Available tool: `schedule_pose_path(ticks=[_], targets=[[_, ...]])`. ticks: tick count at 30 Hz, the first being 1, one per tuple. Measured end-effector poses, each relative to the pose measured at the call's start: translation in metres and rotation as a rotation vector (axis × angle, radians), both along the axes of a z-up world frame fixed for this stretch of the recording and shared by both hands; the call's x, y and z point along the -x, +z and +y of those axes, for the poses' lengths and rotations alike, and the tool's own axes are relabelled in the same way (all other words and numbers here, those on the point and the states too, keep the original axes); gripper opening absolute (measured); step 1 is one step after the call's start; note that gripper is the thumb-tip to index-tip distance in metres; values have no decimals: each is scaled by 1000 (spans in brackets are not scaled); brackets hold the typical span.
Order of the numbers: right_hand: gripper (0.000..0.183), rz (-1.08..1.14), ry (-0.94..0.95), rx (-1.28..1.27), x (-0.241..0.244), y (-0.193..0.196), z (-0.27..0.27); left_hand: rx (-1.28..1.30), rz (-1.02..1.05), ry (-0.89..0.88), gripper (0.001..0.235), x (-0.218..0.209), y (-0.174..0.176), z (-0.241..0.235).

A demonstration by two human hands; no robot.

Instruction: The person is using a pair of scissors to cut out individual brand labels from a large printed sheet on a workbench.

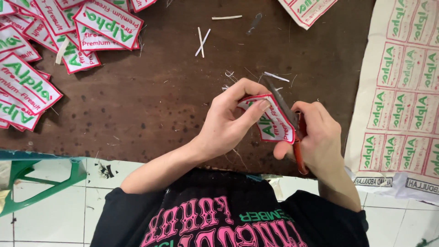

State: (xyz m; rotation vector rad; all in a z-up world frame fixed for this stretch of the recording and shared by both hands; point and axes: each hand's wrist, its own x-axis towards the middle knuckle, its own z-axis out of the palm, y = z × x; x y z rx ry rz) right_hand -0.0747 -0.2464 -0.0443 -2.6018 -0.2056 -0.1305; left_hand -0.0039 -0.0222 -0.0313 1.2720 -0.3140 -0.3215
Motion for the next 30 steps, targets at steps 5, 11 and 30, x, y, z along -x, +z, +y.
schedule_pose_path(ticks=[5, 11, 30], targets=[[75, 77, 9, -68, -6, 28, 11, -1, 12, 26, 12, -4, 0, 1], [106, 130, -54, -78, -1, 36, 6, -79, -30, 82, 8, -16, -1, 16], [89, -222, -463, 249, 26, -107, -107, -1134, -932, 26, 52, -153, -71, -43]])
